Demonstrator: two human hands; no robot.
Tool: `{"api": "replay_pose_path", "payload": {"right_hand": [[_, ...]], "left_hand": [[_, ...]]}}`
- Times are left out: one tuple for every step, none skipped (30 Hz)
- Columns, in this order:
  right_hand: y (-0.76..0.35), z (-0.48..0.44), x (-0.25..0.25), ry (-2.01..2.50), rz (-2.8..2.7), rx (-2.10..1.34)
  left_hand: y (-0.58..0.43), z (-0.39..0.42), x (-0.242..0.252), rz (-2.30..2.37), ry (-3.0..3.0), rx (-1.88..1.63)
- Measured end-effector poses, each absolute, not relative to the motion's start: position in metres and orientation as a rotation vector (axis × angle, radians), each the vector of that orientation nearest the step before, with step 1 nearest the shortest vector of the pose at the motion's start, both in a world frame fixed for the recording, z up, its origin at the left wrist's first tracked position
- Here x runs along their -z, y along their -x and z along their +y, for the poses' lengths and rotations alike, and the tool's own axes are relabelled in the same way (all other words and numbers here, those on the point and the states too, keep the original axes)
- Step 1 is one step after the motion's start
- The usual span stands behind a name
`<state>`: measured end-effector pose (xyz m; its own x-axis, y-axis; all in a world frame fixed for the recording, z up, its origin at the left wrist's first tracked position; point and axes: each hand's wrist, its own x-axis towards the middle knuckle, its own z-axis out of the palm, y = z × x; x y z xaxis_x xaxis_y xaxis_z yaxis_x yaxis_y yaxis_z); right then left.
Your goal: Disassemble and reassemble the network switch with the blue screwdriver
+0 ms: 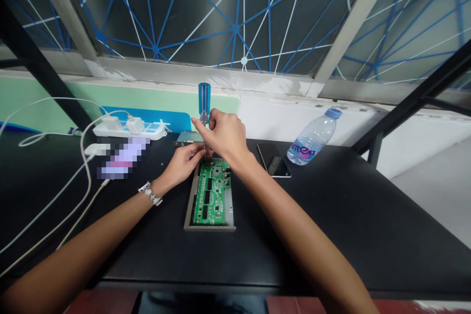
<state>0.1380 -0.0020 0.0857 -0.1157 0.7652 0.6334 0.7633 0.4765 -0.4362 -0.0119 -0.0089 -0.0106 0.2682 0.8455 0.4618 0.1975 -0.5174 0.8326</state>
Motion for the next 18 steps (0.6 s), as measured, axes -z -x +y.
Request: {"api": "replay_pose_path", "payload": {"right_hand": [[-0.138,-0.002,-0.086,1.280,-1.874,0.002],[-0.138,-0.002,-0.086,1.264,-1.888,-0.015],[-0.139,-0.002,-0.087,1.237,-1.909,-0.048],[-0.141,0.000,-0.087,1.202,-1.933,-0.093],[-0.143,0.001,-0.088,1.164,-1.955,-0.143],[-0.145,0.003,-0.088,1.129,-1.976,-0.198],[-0.147,0.004,-0.088,1.101,-1.992,-0.256],[-0.148,0.006,-0.089,1.078,-2.006,-0.319],[-0.150,0.008,-0.089,1.056,-2.021,-0.389],[-0.152,0.010,-0.089,1.032,-2.034,-0.469],[-0.153,0.011,-0.090,1.006,-2.043,-0.557],[-0.154,0.012,-0.090,0.980,-2.046,-0.648],[-0.155,0.013,-0.091,0.956,-2.042,-0.737],[-0.156,0.014,-0.091,0.935,-2.035,-0.820],[-0.157,0.014,-0.092,0.916,-2.026,-0.890],[-0.157,0.013,-0.092,0.905,-2.018,-0.935],[-0.157,0.013,-0.092,0.905,-2.013,-0.944],[-0.156,0.012,-0.091,0.916,-2.014,-0.913]], "left_hand": [[0.012,-0.009,0.011,0.942,-1.888,-1.269],[0.012,-0.009,0.011,0.939,-1.882,-1.271],[0.012,-0.009,0.012,0.933,-1.872,-1.269],[0.012,-0.008,0.012,0.925,-1.861,-1.268],[0.013,-0.008,0.013,0.916,-1.848,-1.267],[0.013,-0.007,0.014,0.908,-1.836,-1.264],[0.013,-0.007,0.014,0.901,-1.826,-1.263],[0.014,-0.006,0.015,0.895,-1.818,-1.262],[0.014,-0.006,0.015,0.889,-1.814,-1.262],[0.015,-0.006,0.014,0.882,-1.814,-1.261],[0.015,-0.006,0.013,0.874,-1.819,-1.259],[0.015,-0.006,0.012,0.867,-1.825,-1.256],[0.016,-0.006,0.011,0.862,-1.830,-1.253],[0.016,-0.006,0.011,0.858,-1.832,-1.251],[0.016,-0.006,0.010,0.856,-1.830,-1.251],[0.017,-0.006,0.010,0.855,-1.826,-1.254],[0.017,-0.006,0.009,0.857,-1.820,-1.260],[0.017,-0.006,0.010,0.863,-1.815,-1.265]]}}
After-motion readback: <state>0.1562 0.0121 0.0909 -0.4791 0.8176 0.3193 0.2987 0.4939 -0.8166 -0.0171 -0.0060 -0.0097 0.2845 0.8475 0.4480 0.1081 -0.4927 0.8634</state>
